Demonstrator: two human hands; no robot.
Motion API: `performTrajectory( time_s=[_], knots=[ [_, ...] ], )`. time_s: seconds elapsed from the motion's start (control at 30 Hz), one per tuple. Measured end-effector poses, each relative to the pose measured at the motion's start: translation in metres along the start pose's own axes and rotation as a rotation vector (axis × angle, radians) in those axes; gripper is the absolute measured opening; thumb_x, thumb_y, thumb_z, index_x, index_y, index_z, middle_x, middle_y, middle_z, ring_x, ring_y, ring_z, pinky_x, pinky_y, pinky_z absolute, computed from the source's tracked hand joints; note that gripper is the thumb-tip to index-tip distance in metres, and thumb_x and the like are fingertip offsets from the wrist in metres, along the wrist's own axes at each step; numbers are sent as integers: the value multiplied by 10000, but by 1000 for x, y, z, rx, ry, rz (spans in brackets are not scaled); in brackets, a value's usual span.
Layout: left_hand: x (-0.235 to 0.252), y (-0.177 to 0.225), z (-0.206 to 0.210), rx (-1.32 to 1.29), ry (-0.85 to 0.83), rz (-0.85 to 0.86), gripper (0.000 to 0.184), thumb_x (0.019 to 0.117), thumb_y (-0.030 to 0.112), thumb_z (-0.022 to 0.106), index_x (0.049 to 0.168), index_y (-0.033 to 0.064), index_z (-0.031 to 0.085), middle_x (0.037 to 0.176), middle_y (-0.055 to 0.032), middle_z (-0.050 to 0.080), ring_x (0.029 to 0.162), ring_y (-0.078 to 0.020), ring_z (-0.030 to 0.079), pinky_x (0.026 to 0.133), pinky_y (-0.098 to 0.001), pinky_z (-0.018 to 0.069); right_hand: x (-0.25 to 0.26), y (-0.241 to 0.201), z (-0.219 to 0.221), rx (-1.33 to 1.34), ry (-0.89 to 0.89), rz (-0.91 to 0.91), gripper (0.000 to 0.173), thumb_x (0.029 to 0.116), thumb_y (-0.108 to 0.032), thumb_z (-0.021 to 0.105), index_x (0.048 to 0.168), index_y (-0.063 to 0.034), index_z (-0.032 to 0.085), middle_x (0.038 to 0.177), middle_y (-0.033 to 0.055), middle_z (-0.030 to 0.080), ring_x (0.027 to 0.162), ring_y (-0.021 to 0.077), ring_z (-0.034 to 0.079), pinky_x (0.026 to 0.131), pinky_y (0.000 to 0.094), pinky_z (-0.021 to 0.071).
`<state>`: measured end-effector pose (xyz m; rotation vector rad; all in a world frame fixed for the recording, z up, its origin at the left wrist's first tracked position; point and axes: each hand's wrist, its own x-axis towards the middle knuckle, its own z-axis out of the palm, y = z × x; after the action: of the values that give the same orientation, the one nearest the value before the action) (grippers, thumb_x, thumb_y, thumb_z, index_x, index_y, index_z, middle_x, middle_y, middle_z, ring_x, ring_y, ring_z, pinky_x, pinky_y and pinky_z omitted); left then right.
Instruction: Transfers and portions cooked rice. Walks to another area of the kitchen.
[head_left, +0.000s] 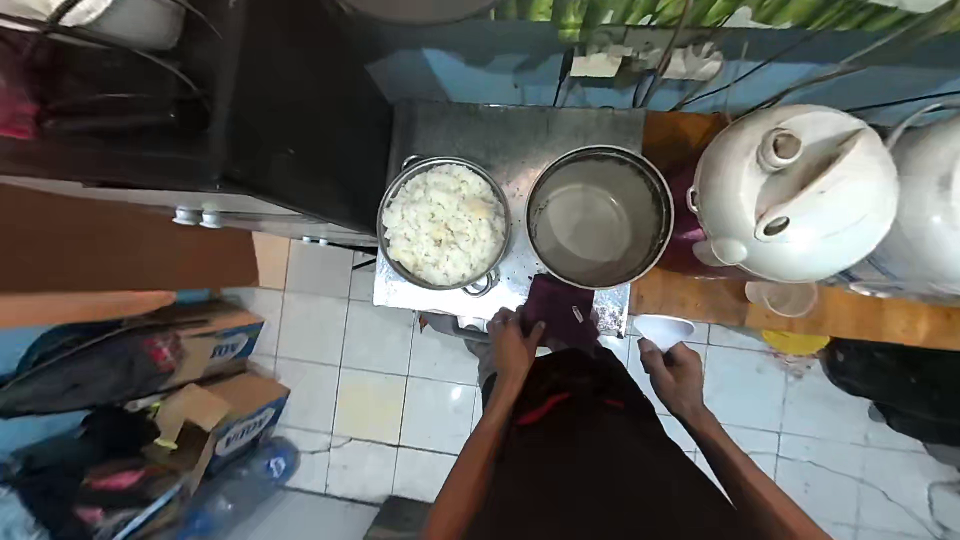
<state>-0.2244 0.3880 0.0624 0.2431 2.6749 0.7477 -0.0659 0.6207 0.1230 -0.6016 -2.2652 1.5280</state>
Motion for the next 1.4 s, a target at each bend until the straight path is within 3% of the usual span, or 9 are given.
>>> performTrajectory(
  time_s=[0.13,0.3,0.43,0.77,0.93,1.07,1.2,1.33,1.4],
  knots=[
    [-29,7,-8,-432,94,-131,311,893,254,739,1138,64,714,1072,-64,733,1045,-155,687,960,-391,569,28,11,-17,68,-67,-25,228,1023,-220,561,955,-31,668,673,-3,609,563,91,591,546,300,546],
    [-81,14,-41,-1181,483,-604,299,1013,122,552,1254,-46,603,1074,-183,710,960,-270,714,833,-486,621,50,16,-18,239,-61,55,165,1024,-150,542,926,-72,649,649,-67,615,533,59,583,540,261,546],
    [-76,37,-74,-1506,797,-871,337,1047,203,466,1322,15,516,1141,-211,661,1010,-347,681,808,-565,588,61,16,-18,299,-147,47,162,1032,-129,529,952,-76,659,658,-60,627,543,72,594,549,264,557],
    [27,68,-20,-1422,846,-618,375,1044,227,539,1326,-21,547,1183,-216,641,1071,-297,646,922,-506,564,84,4,-25,237,-235,57,164,1031,-137,532,959,-50,651,661,-43,622,549,68,595,548,247,550],
    [40,58,-16,-1906,888,-626,591,1042,610,216,1258,152,522,1124,-96,627,1008,-258,624,807,-516,534,80,7,-32,246,-228,50,196,1041,-158,514,1007,-49,675,715,-49,662,587,60,624,574,245,570],
    [46,39,-3,-1834,670,-631,396,1114,355,345,1285,61,549,1126,-135,665,1019,-246,651,861,-468,564,77,10,-33,288,-353,25,299,1012,-90,401,1177,18,626,861,13,700,714,110,663,684,294,594],
    [65,34,-8,-1659,674,-583,315,1092,257,476,1257,2,560,1071,-158,678,973,-246,674,861,-452,583,82,5,-28,246,-430,7,345,1093,-182,404,1302,31,576,957,54,694,808,141,684,759,323,614],
    [74,26,-12,-1462,747,-559,316,1075,234,524,1291,7,558,1078,-169,683,966,-253,681,857,-459,584,85,-2,-30,46,-486,-12,346,1100,-309,410,990,-73,638,739,-14,584,636,84,564,601,279,511],
    [78,15,-13,-1411,775,-572,370,1060,267,559,1330,13,552,1119,-182,684,1003,-267,681,880,-474,579,85,-11,-33,-79,-554,-61,359,1087,-352,399,1024,-92,639,729,-27,602,625,79,581,576,308,529]
  ],
)
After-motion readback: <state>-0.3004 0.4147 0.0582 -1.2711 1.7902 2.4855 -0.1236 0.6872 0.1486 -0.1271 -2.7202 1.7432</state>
